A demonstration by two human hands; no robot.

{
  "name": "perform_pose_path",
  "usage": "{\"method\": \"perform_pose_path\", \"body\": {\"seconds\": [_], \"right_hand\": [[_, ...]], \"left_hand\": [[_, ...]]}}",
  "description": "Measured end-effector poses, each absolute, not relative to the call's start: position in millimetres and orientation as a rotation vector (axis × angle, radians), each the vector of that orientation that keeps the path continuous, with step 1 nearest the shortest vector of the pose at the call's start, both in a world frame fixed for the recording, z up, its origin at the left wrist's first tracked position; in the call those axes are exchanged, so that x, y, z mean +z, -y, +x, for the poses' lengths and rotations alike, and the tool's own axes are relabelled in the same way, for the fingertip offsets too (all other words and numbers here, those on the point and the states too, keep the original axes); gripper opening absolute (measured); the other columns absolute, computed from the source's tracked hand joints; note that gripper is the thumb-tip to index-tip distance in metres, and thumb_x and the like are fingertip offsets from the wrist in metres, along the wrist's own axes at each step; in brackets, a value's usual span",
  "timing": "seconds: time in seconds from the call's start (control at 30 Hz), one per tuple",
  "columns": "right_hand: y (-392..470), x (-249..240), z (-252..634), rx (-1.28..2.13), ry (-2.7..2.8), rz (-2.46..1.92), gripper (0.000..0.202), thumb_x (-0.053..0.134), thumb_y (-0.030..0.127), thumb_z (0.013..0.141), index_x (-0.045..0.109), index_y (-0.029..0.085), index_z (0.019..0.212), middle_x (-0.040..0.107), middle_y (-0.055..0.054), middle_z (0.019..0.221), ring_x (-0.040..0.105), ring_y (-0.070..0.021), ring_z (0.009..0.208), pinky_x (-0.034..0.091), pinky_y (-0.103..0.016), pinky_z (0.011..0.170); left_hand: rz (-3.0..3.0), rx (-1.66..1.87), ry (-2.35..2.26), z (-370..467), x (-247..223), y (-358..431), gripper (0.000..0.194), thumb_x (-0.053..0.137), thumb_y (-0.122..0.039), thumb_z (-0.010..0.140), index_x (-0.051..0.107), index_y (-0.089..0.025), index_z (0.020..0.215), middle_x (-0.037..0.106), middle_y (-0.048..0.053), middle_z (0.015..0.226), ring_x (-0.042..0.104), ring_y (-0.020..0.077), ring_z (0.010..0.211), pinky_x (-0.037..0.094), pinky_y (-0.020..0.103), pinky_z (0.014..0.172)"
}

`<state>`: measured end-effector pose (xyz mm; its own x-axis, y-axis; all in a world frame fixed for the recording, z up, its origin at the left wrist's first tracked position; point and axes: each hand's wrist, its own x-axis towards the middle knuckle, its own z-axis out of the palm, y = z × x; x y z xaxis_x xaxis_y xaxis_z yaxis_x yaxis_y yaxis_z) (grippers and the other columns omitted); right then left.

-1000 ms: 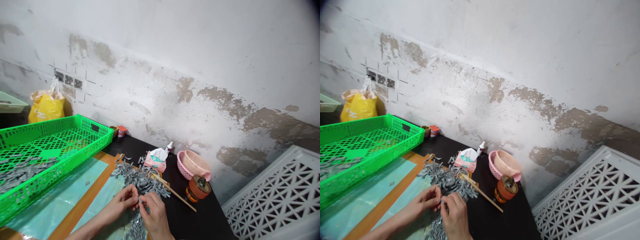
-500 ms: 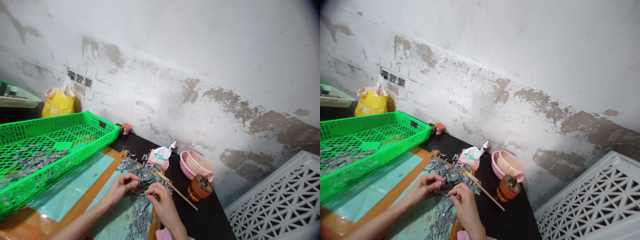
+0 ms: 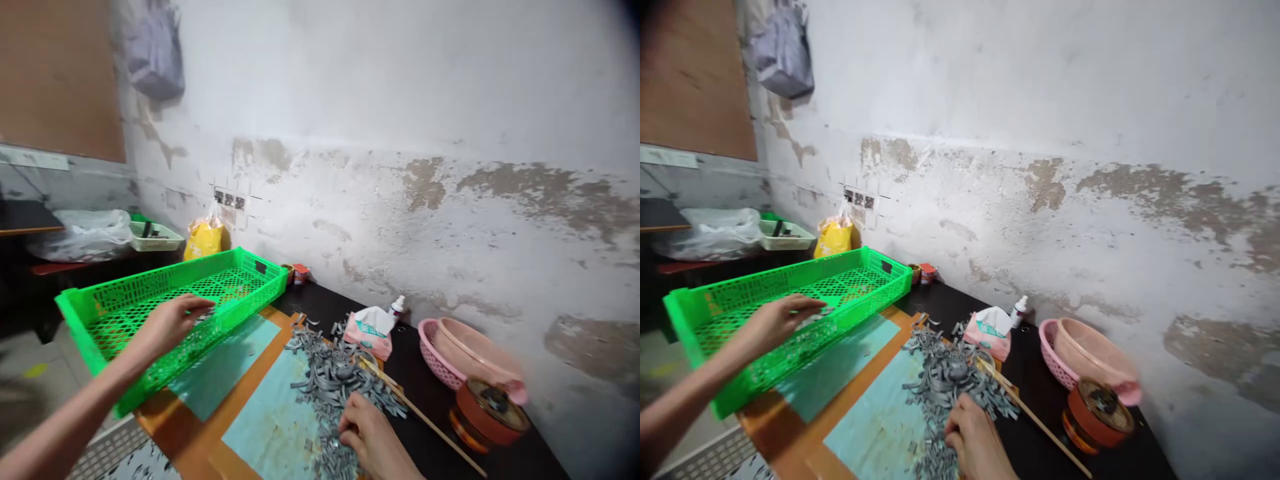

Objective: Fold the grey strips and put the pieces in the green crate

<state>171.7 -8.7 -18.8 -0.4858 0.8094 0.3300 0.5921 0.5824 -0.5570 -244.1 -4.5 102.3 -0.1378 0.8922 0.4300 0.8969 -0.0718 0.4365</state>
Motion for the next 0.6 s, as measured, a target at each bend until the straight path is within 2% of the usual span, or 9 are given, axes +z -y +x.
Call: {"method": "perform_pose_path", "body": {"seconds": [0.1,0.17,0.2,0.27,0.33,0.4,0.47,0.6], "right_hand": [[13,-4,174,0.593,2.152,-1.158,0.022,0.056,-0.001,0.068,0.064,0.020,0.066,0.060,0.000,0.076,0.059,-0.0145,0.066,0.039,-0.022,0.059],[13,3,173,0.660,2.057,-1.198,0.020,0.057,0.001,0.068,0.065,0.019,0.067,0.061,0.001,0.077,0.057,-0.0139,0.067,0.039,-0.022,0.060],[13,5,173,0.699,2.000,-1.223,0.018,0.057,0.002,0.069,0.064,0.019,0.066,0.060,0.001,0.074,0.056,-0.0137,0.066,0.038,-0.023,0.059],[13,7,171,0.820,1.847,-1.284,0.011,0.060,0.007,0.070,0.064,0.018,0.068,0.058,0.003,0.065,0.053,-0.0130,0.060,0.036,-0.023,0.056],[13,7,168,0.989,1.669,-1.302,0.004,0.062,0.013,0.071,0.064,0.017,0.072,0.054,0.005,0.058,0.051,-0.0121,0.054,0.035,-0.022,0.052],[15,7,167,1.145,1.513,-1.269,0.007,0.066,0.021,0.070,0.063,0.017,0.075,0.053,0.005,0.055,0.051,-0.0116,0.051,0.036,-0.021,0.049],[17,6,166,1.226,1.406,-1.216,0.016,0.071,0.028,0.068,0.063,0.017,0.075,0.054,0.005,0.055,0.051,-0.0114,0.050,0.038,-0.021,0.047],[18,5,162,1.243,1.294,-1.147,0.029,0.079,0.038,0.064,0.063,0.016,0.073,0.056,0.003,0.056,0.050,-0.0112,0.050,0.040,-0.021,0.046]], "left_hand": [[-2.009,-0.968,2.072,-252,106,-10,0.065,0.036,-0.064,0.086,0.073,-0.010,0.086,0.073,0.012,0.102,0.054,0.0374,0.114,0.031,0.049,0.101],[-2.060,-1.047,1.956,-221,103,-15,0.059,0.042,-0.060,0.085,0.073,-0.010,0.092,0.069,0.014,0.111,0.051,0.0373,0.116,0.030,0.049,0.102],[-2.171,-1.117,1.901,-197,98,-13,0.050,0.050,-0.055,0.083,0.073,-0.012,0.093,0.068,0.014,0.111,0.056,0.0341,0.108,0.037,0.044,0.097],[-2.654,-1.244,1.857,-142,84,-7,0.030,0.059,-0.040,0.082,0.075,-0.019,0.094,0.071,0.010,0.104,0.064,0.0258,0.086,0.046,0.032,0.076],[-3.074,-1.147,1.868,-90,62,1,0.014,0.066,-0.028,0.075,0.077,-0.023,0.081,0.073,0.006,0.083,0.063,0.0227,0.070,0.043,0.027,0.062],[-3.242,-1.170,1.775,-53,39,3,0.017,0.071,-0.015,0.063,0.078,-0.026,0.073,0.070,0.002,0.076,0.060,0.0212,0.066,0.038,0.026,0.059],[-3.385,-1.214,1.742,-34,21,1,0.021,0.072,-0.008,0.056,0.076,-0.027,0.063,0.068,0.000,0.069,0.056,0.0208,0.065,0.035,0.026,0.059],[-3.517,-1.244,1.770,-27,6,-13,0.015,0.070,-0.009,0.057,0.072,-0.024,0.054,0.065,-0.001,0.056,0.054,0.0186,0.058,0.035,0.027,0.059]]}}
